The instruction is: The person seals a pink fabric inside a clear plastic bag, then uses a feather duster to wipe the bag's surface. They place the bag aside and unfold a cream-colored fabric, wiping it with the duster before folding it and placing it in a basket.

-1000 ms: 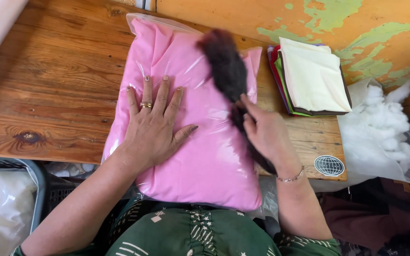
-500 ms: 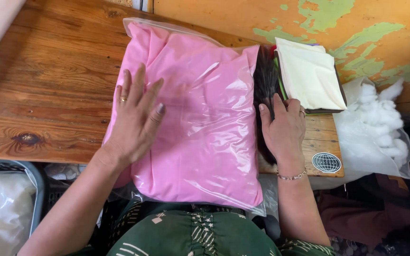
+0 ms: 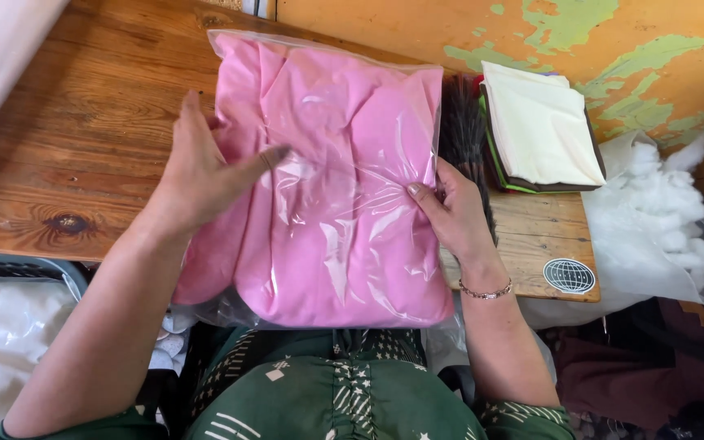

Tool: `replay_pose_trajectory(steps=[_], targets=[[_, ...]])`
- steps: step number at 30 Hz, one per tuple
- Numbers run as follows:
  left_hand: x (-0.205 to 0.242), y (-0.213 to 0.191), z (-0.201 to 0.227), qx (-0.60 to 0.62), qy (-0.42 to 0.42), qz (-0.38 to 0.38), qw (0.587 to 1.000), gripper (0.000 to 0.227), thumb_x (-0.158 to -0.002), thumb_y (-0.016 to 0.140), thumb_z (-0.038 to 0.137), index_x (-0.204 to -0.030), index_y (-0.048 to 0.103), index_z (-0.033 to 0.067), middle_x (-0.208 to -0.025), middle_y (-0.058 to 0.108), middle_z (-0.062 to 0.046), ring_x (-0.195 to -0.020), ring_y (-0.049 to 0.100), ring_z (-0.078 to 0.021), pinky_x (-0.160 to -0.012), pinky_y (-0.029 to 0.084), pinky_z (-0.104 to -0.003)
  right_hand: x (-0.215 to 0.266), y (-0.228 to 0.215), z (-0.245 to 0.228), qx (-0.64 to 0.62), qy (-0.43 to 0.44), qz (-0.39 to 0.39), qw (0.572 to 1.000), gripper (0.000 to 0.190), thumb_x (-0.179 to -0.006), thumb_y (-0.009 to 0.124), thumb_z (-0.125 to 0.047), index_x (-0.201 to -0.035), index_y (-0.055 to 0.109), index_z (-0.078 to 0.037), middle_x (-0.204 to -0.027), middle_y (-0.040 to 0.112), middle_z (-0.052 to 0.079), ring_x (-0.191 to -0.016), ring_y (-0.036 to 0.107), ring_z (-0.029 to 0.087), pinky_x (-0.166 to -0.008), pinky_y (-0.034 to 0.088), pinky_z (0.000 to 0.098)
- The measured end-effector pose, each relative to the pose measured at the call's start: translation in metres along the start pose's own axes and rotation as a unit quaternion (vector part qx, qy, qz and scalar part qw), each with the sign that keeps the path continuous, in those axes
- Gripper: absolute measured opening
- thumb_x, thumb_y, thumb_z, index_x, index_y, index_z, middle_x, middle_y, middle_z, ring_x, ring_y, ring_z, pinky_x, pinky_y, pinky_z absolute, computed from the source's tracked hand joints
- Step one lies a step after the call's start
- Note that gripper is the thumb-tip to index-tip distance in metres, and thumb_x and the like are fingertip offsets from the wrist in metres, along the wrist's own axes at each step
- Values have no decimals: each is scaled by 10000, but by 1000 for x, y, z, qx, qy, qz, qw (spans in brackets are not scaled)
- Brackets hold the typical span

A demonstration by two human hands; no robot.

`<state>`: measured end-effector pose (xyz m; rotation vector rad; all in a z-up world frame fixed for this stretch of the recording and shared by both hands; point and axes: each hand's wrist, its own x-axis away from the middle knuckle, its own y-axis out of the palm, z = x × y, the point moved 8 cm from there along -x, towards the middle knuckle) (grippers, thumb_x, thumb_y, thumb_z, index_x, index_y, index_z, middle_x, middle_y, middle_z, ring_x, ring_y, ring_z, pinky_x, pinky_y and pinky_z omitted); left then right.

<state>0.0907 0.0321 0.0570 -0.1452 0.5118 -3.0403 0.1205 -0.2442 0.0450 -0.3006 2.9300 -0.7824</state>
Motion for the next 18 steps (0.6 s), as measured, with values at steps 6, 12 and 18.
replay_pose_trajectory(steps=[6,12,18], targets=[[-16,-9,-53,264,-106,44,958,546,-688,836,251,-1055,571,-55,-814,633,-101,-667,690,-213,-560,577,-358,16,4,-29,-74,-123,20,989,334,-909,602,-94,-1235,554,-36,-1038,653,126,-1033,544,150,-942,458,383],[-20,-30,27,187,102,28,977,477,-637,853,116,-1057,628,88,-937,666,-46,-836,667,-153,-754,560,-317,29,-12,-25,43,-109,29,993,440,-940,534,-280,-1295,506,-22,-1084,607,202,-1040,535,306,-906,447,458],[-15,-15,95,-42,325,114,938,409,-709,802,120,-1059,592,150,-933,577,-6,-826,600,-138,-734,514,-294,22,-55,44,504,1,165,848,628,-917,541,-466,-1319,497,15,-1140,513,215,-1065,503,450,-945,385,552]])
